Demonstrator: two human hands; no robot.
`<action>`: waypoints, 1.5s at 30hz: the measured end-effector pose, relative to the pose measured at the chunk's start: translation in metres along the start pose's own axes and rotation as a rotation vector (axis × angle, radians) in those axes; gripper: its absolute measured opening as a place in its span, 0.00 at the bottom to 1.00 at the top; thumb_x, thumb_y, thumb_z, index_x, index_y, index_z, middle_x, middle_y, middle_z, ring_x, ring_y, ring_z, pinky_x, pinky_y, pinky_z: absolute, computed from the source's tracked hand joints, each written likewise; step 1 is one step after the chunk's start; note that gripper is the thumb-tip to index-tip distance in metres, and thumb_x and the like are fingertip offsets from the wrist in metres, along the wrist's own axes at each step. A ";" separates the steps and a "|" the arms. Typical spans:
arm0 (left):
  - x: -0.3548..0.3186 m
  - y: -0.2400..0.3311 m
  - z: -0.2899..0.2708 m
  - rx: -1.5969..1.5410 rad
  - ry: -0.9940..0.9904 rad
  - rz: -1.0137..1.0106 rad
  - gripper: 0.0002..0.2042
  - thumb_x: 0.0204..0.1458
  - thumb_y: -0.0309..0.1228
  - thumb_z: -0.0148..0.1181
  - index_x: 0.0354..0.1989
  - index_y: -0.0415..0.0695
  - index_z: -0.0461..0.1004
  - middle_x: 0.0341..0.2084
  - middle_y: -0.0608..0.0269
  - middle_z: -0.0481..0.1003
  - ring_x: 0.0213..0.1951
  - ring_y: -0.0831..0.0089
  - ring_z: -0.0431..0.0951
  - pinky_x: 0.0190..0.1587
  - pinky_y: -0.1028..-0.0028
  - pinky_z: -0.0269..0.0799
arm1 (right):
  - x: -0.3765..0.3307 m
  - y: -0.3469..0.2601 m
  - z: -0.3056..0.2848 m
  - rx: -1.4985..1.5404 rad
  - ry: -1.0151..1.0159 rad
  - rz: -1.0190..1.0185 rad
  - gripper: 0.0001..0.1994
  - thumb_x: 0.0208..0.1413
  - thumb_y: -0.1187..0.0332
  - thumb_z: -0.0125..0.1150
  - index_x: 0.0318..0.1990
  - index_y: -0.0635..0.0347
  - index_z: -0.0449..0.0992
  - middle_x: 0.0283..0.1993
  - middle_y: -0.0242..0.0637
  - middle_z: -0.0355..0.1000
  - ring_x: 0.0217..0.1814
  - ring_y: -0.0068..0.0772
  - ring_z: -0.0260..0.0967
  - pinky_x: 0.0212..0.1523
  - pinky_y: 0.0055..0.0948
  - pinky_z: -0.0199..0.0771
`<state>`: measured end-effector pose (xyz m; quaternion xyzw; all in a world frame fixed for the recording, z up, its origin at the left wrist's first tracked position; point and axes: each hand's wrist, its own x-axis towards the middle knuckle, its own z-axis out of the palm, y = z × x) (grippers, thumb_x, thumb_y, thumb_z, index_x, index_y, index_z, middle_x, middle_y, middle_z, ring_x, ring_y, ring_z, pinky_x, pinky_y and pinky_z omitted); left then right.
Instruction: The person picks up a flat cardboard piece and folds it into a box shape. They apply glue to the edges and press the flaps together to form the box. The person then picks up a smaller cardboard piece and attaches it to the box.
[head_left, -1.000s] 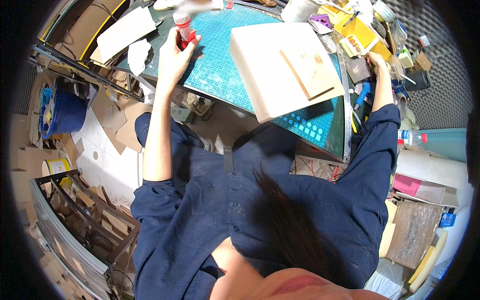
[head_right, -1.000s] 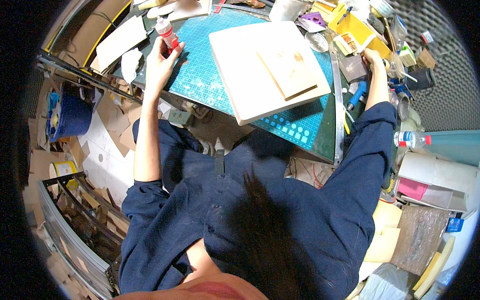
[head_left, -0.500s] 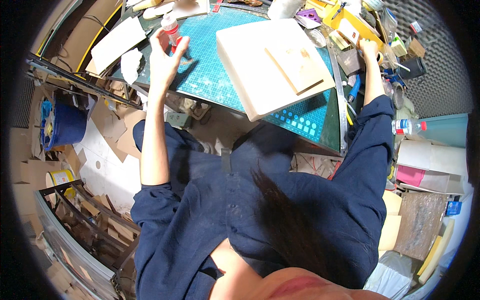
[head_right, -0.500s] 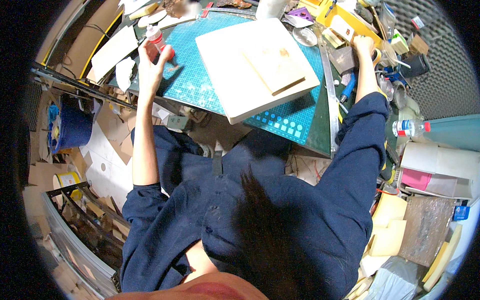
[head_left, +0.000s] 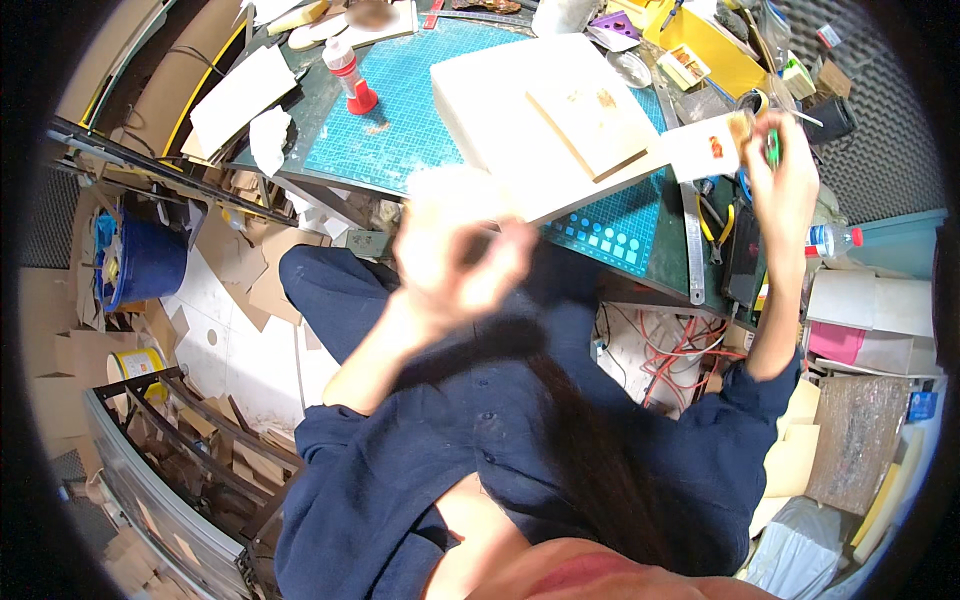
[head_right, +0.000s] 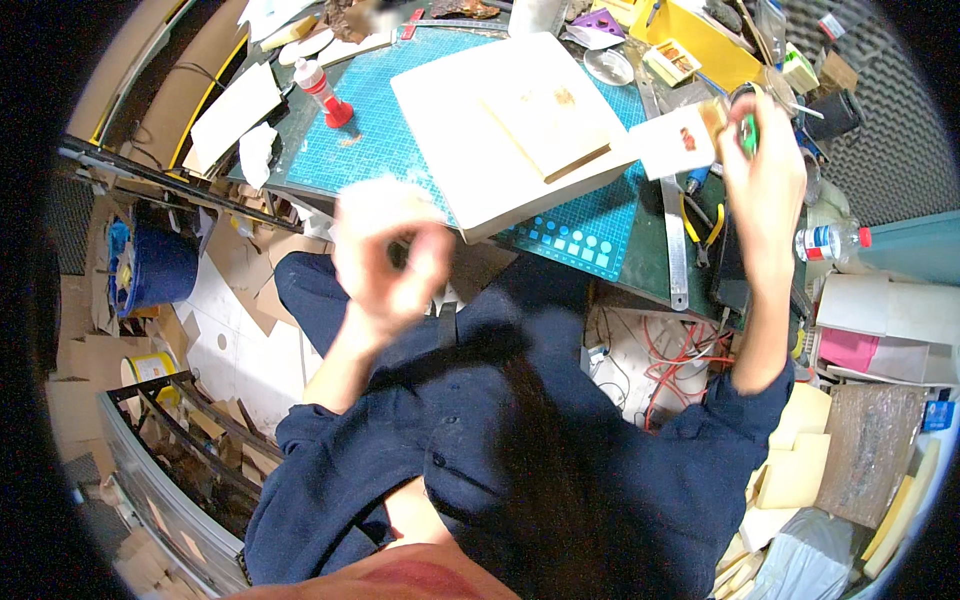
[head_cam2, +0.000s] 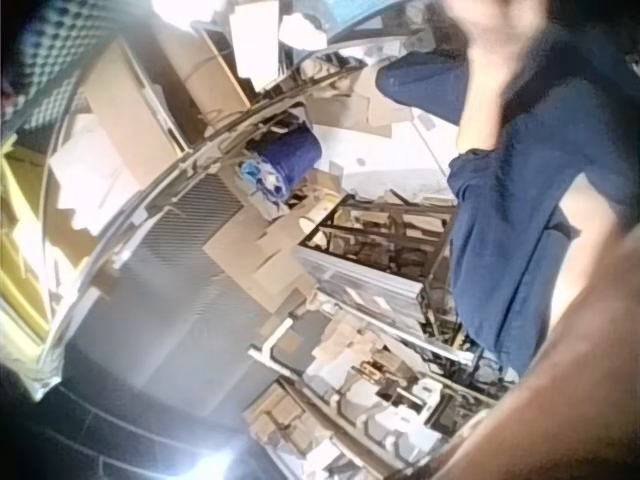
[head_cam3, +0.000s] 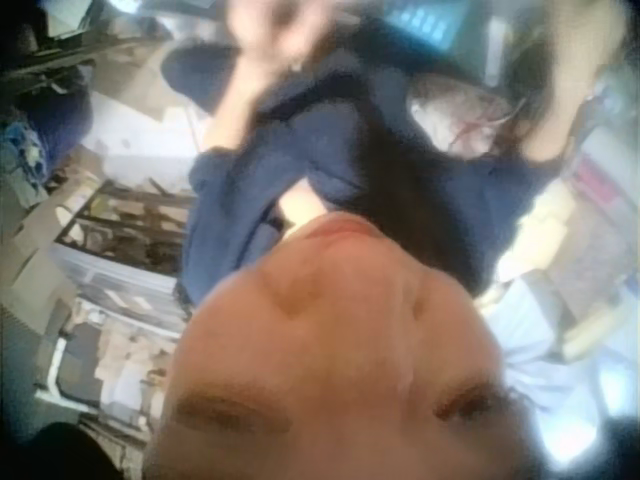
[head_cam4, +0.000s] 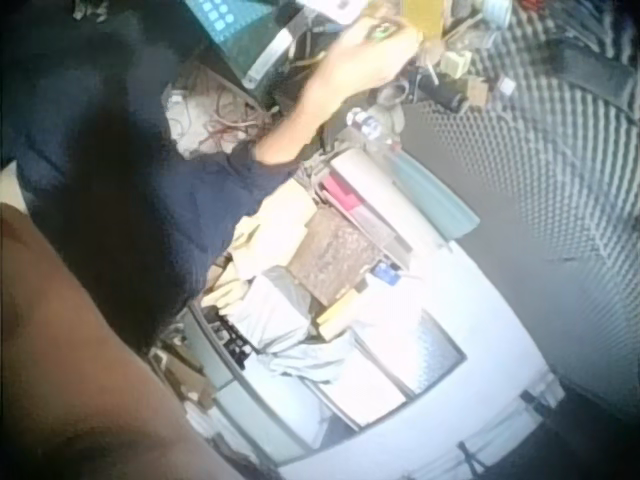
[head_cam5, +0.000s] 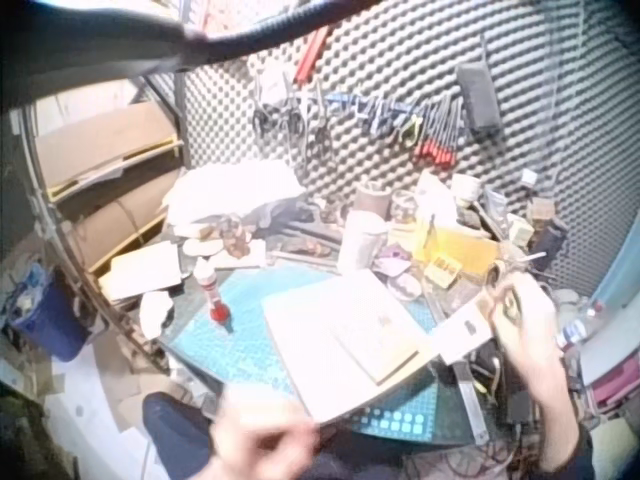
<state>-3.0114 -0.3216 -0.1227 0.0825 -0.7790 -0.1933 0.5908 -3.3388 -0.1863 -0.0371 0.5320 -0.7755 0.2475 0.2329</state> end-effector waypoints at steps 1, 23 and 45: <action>-0.003 0.021 0.009 -0.079 -0.102 0.000 0.21 0.45 0.28 0.73 0.50 0.41 0.78 0.44 0.53 0.80 0.49 0.56 0.78 0.55 0.62 0.71 | -0.015 -0.017 -0.014 0.021 0.020 -0.066 0.08 0.56 0.75 0.62 0.43 0.61 0.72 0.39 0.45 0.72 0.40 0.45 0.74 0.45 0.37 0.74; -0.031 0.077 0.098 -0.259 -0.509 -0.133 0.39 0.41 0.26 0.74 0.66 0.40 0.65 0.58 0.53 0.73 0.53 0.57 0.77 0.54 0.64 0.72 | -0.136 -0.092 -0.065 0.454 -0.299 0.256 0.09 0.53 0.75 0.72 0.40 0.65 0.81 0.38 0.44 0.80 0.37 0.40 0.80 0.38 0.30 0.76; -0.036 0.077 0.111 -0.314 -0.587 -0.160 0.40 0.40 0.26 0.75 0.65 0.39 0.64 0.57 0.51 0.73 0.55 0.56 0.76 0.56 0.64 0.72 | -0.140 -0.067 -0.074 0.472 -0.475 0.264 0.07 0.57 0.75 0.68 0.42 0.63 0.80 0.42 0.44 0.81 0.41 0.40 0.81 0.42 0.30 0.77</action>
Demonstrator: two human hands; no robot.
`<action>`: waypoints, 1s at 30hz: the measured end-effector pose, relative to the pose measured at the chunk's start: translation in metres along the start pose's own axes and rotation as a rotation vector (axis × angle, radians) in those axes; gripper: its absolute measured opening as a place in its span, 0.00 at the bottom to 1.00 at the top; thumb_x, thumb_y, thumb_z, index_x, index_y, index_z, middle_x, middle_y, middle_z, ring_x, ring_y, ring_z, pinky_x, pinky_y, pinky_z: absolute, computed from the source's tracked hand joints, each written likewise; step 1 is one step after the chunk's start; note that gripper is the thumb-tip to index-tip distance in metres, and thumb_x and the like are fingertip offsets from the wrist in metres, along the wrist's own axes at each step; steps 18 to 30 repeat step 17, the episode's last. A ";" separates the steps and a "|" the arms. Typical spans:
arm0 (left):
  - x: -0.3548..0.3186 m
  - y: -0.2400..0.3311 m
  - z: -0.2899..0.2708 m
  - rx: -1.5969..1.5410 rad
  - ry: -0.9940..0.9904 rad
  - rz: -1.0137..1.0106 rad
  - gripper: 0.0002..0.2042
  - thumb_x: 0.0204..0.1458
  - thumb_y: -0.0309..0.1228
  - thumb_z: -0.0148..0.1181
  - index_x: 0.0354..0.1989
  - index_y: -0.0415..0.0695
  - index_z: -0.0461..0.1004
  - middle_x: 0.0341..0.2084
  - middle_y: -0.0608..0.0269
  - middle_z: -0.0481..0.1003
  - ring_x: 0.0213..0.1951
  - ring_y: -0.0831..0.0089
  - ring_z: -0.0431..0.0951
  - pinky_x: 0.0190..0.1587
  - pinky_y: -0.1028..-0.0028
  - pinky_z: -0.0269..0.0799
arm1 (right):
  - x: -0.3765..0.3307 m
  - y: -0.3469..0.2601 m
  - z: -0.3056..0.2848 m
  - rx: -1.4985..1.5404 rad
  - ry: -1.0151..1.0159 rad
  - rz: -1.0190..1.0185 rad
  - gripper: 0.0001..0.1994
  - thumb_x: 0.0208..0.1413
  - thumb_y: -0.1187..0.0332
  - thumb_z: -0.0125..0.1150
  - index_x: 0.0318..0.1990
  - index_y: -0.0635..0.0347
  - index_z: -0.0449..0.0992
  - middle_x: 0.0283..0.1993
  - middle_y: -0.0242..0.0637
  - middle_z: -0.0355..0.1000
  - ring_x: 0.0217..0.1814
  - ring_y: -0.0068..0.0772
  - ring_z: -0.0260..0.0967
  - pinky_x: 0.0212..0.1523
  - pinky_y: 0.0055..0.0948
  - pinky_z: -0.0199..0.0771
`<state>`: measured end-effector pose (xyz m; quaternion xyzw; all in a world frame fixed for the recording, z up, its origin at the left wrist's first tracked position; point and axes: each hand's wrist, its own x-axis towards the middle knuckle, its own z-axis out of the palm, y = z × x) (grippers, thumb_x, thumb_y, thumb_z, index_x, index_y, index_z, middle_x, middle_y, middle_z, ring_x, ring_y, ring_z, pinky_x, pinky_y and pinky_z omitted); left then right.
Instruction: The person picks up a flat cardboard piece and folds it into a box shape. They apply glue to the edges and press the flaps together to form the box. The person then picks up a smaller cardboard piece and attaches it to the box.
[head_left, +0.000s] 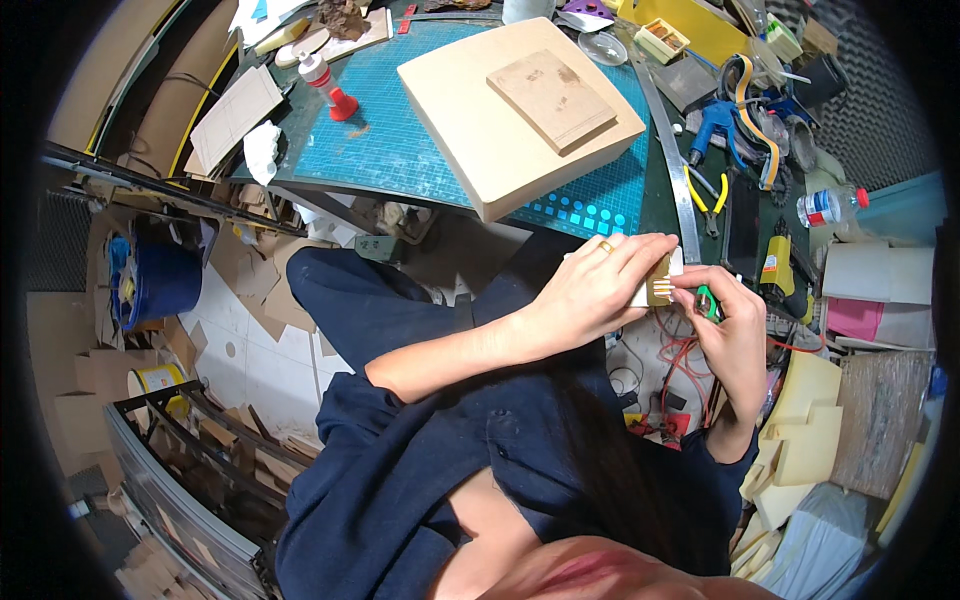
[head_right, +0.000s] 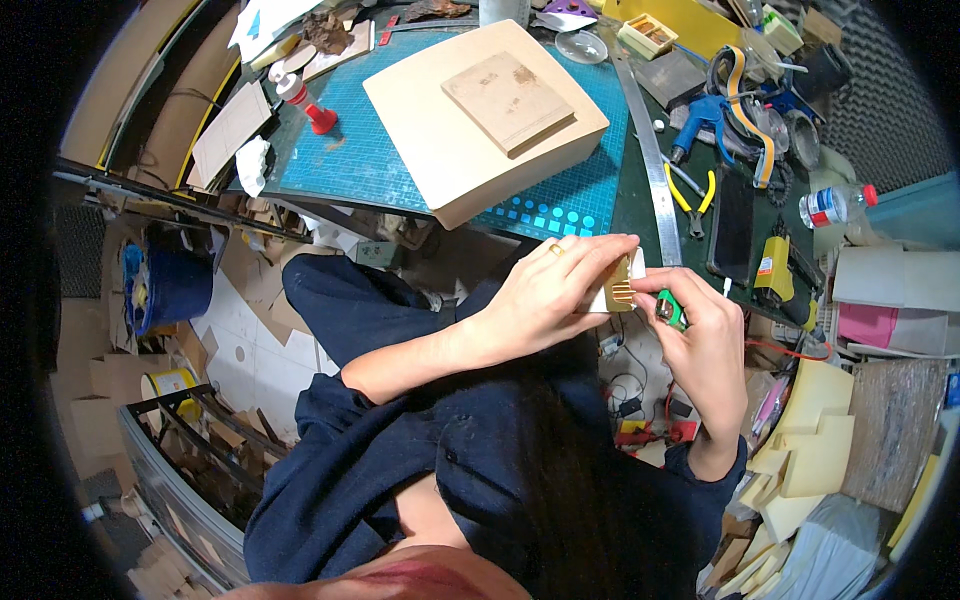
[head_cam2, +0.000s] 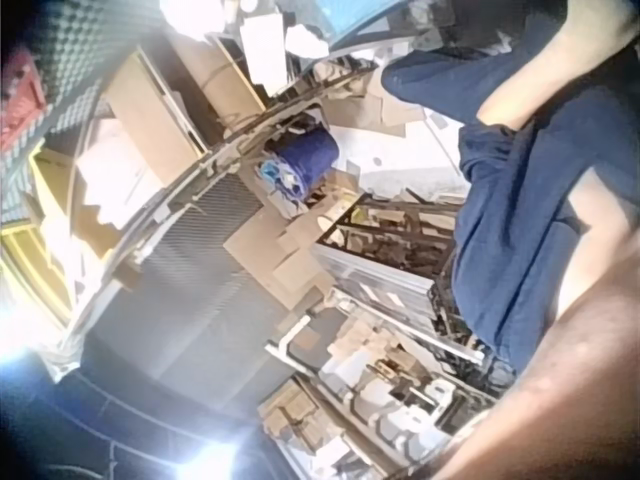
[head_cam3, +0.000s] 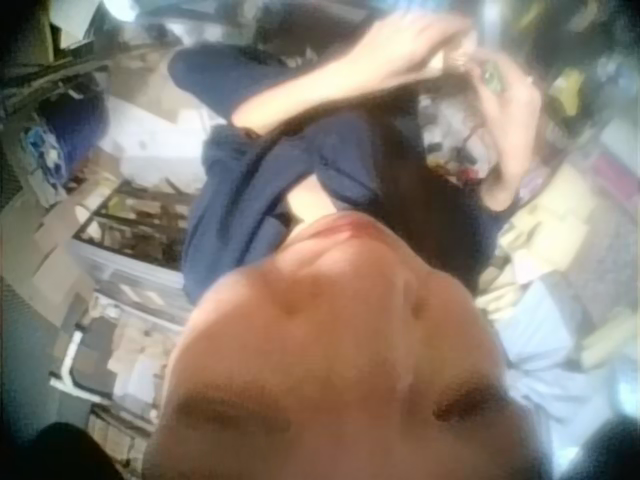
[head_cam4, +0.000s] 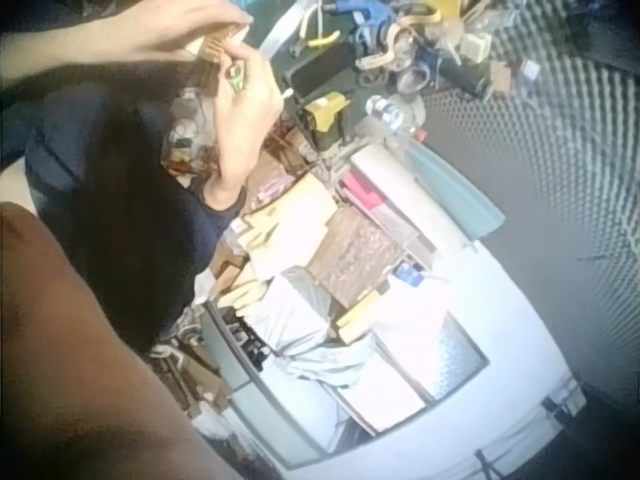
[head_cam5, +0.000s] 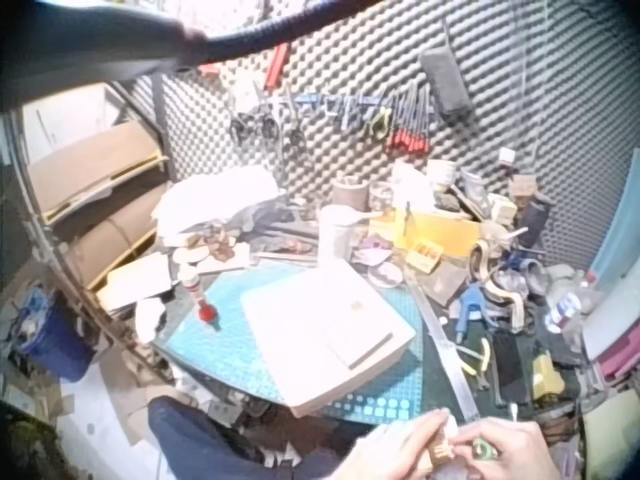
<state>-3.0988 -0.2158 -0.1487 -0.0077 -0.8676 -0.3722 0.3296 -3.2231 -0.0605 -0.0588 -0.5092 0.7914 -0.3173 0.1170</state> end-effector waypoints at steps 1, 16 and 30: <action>0.000 0.000 0.001 -0.012 -0.004 0.006 0.40 0.40 0.26 0.76 0.65 0.39 0.64 0.57 0.51 0.73 0.55 0.56 0.76 0.56 0.64 0.72 | 0.000 0.000 -0.002 0.014 -0.006 0.009 0.07 0.57 0.75 0.68 0.42 0.64 0.79 0.42 0.43 0.80 0.41 0.40 0.80 0.42 0.30 0.77; 0.075 -0.018 0.028 -0.117 0.120 -0.008 0.38 0.46 0.36 0.76 0.66 0.43 0.64 0.52 0.49 0.68 0.54 0.49 0.74 0.53 0.60 0.76 | -0.016 0.058 -0.051 0.585 0.727 0.028 0.08 0.74 0.65 0.46 0.52 0.59 0.65 0.56 0.61 0.74 0.15 0.09 0.50 0.16 0.10 0.51; 0.082 -0.022 0.032 -0.057 0.069 -0.032 0.39 0.46 0.37 0.76 0.68 0.44 0.63 0.52 0.49 0.68 0.59 0.50 0.71 0.56 0.61 0.74 | -0.016 0.058 -0.051 0.589 0.763 0.043 0.10 0.74 0.65 0.47 0.55 0.59 0.64 0.56 0.62 0.74 0.15 0.09 0.51 0.16 0.10 0.52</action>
